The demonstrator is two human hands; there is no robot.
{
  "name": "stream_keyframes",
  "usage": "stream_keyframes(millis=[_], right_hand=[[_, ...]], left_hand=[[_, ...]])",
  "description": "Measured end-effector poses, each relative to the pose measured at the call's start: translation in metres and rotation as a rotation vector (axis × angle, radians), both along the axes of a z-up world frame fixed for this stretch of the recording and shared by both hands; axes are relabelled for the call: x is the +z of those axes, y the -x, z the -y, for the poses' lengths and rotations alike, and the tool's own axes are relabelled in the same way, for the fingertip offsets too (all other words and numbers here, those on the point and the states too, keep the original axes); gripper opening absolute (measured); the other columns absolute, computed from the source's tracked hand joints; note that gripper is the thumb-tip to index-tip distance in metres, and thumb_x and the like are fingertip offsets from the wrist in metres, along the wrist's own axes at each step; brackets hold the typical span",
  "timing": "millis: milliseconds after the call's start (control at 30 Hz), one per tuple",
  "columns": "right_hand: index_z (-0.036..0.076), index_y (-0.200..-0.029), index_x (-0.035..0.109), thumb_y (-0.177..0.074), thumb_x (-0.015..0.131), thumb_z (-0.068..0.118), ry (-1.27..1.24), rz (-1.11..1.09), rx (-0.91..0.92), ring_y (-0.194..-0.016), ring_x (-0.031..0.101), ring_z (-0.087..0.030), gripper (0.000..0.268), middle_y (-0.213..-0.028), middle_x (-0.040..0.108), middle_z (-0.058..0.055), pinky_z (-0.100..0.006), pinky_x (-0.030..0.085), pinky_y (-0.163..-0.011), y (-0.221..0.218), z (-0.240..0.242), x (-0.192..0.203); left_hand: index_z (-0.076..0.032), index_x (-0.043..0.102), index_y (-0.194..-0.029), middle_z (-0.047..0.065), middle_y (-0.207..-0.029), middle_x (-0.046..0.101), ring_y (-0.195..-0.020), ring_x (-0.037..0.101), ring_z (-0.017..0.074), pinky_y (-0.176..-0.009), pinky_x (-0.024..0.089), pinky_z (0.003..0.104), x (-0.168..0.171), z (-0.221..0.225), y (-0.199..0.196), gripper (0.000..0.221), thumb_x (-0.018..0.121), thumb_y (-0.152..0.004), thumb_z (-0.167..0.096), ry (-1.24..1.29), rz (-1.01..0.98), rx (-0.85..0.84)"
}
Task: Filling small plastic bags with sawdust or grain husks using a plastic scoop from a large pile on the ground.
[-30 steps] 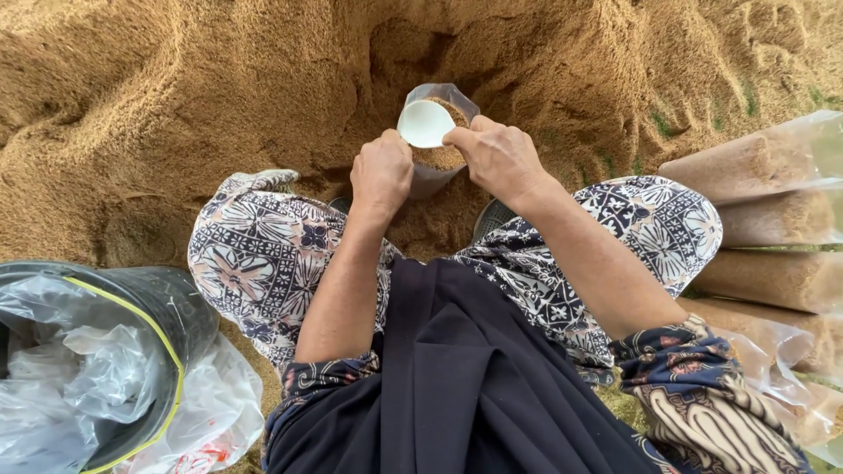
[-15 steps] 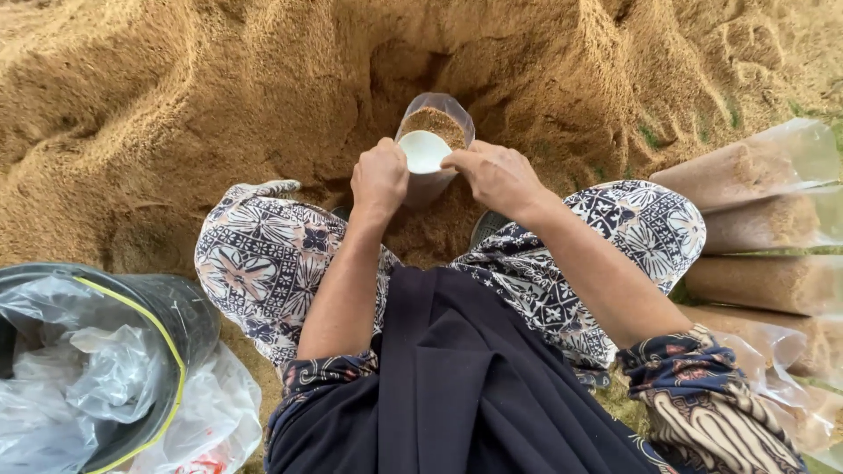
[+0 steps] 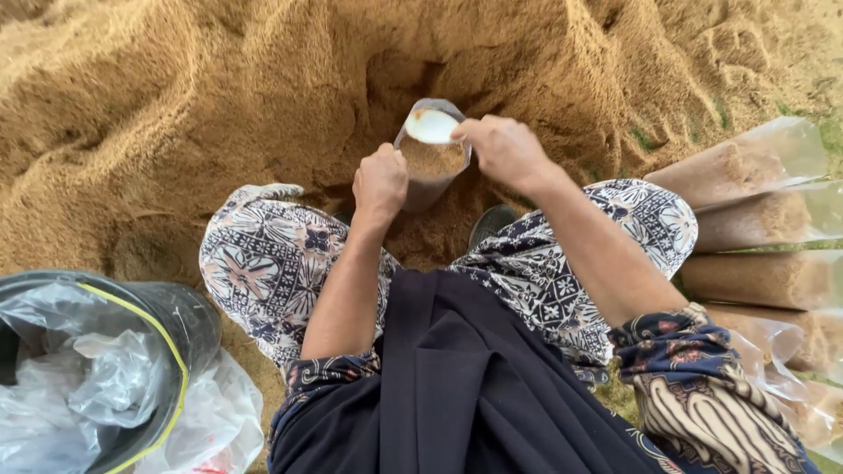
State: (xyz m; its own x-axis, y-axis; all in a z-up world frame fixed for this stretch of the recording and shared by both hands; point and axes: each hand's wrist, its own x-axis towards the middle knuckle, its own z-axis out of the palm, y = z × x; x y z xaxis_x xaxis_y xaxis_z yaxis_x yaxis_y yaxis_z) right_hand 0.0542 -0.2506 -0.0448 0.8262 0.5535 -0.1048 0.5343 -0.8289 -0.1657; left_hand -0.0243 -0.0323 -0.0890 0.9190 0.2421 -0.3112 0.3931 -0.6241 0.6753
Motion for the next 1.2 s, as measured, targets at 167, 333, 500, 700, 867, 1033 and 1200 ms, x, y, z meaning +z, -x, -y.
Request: stream_keyframes(millis=[167, 333, 500, 700, 867, 1033, 1200], right_hand=[[0.036, -0.119, 0.065, -0.106, 0.046, 0.029, -0.023, -0.068, -0.070, -0.081, 0.072, -0.045, 0.024, -0.095, 0.068, -0.010, -0.058, 0.061, -0.073, 0.017, 0.017, -0.034], [0.031, -0.118, 0.066, -0.103, 0.051, 0.024, -0.141, -0.099, -0.011, -0.089, 0.070, -0.045, 0.022, -0.092, 0.068, -0.012, -0.058, 0.059, -0.077, 0.013, 0.018, -0.009], [0.036, -0.121, 0.065, -0.102, 0.048, 0.020, -0.202, -0.227, -0.015, -0.095, 0.068, -0.042, 0.030, -0.094, 0.068, -0.013, -0.059, 0.058, -0.081, 0.048, 0.023, -0.019], [0.032, -0.128, 0.064, -0.099, 0.058, 0.033, -0.431, -0.245, -0.133, -0.107, 0.068, -0.036, 0.030, -0.111, 0.073, -0.008, -0.052, 0.057, -0.090, 0.039, 0.003, 0.068], [0.025, -0.129, 0.062, -0.087, 0.073, 0.045, -0.439, -0.121, -0.231, -0.105, 0.071, -0.034, 0.048, -0.114, 0.073, -0.010, -0.049, 0.058, -0.092, -0.001, 0.004, 0.007], [0.020, -0.116, 0.066, -0.077, 0.076, 0.040, -0.389, -0.123, -0.335, -0.099, 0.074, -0.035, 0.045, -0.101, 0.076, -0.013, -0.047, 0.061, -0.087, -0.017, -0.019, -0.037], [0.017, -0.094, 0.064, -0.088, 0.063, 0.033, -0.399, -0.224, -0.392, -0.087, 0.075, -0.037, 0.018, -0.086, 0.073, -0.013, -0.048, 0.063, -0.076, -0.022, -0.029, -0.077]], left_hand=[[-0.007, 0.062, -0.105, 0.029, -0.098, 0.072, -0.099, 0.070, 0.0515, -0.086, 0.056, 0.061, -0.007, -0.001, -0.001, 0.040, 0.037, -0.099, -0.037, 0.003, -0.025, 0.000], [-0.005, 0.065, -0.107, 0.029, -0.101, 0.073, -0.101, 0.071, 0.0495, -0.087, 0.057, 0.060, 0.013, -0.004, -0.011, 0.039, 0.037, -0.099, -0.030, 0.011, -0.060, 0.006], [-0.006, 0.064, -0.109, 0.028, -0.103, 0.073, -0.102, 0.071, 0.0489, -0.087, 0.057, 0.060, 0.004, 0.000, -0.005, 0.040, 0.035, -0.096, -0.031, 0.060, -0.088, 0.011], [-0.004, 0.062, -0.100, 0.029, -0.090, 0.072, -0.093, 0.071, 0.0520, -0.082, 0.058, 0.061, 0.001, -0.010, 0.001, 0.035, 0.039, -0.098, -0.030, -0.087, -0.006, -0.052], [-0.006, 0.065, -0.096, 0.027, -0.085, 0.071, -0.087, 0.072, 0.0488, -0.075, 0.059, 0.060, -0.004, -0.020, 0.010, 0.031, 0.046, -0.100, -0.030, -0.226, 0.092, -0.152], [-0.011, 0.067, -0.104, 0.030, -0.096, 0.072, -0.099, 0.069, 0.0509, -0.084, 0.056, 0.063, -0.029, -0.033, -0.005, 0.040, 0.043, -0.100, -0.043, -0.191, -0.085, -0.064], [-0.016, 0.071, -0.101, 0.022, -0.090, 0.074, -0.098, 0.071, 0.0460, -0.084, 0.057, 0.059, -0.039, -0.044, -0.003, 0.039, 0.050, -0.098, -0.049, -0.210, -0.071, -0.071]])
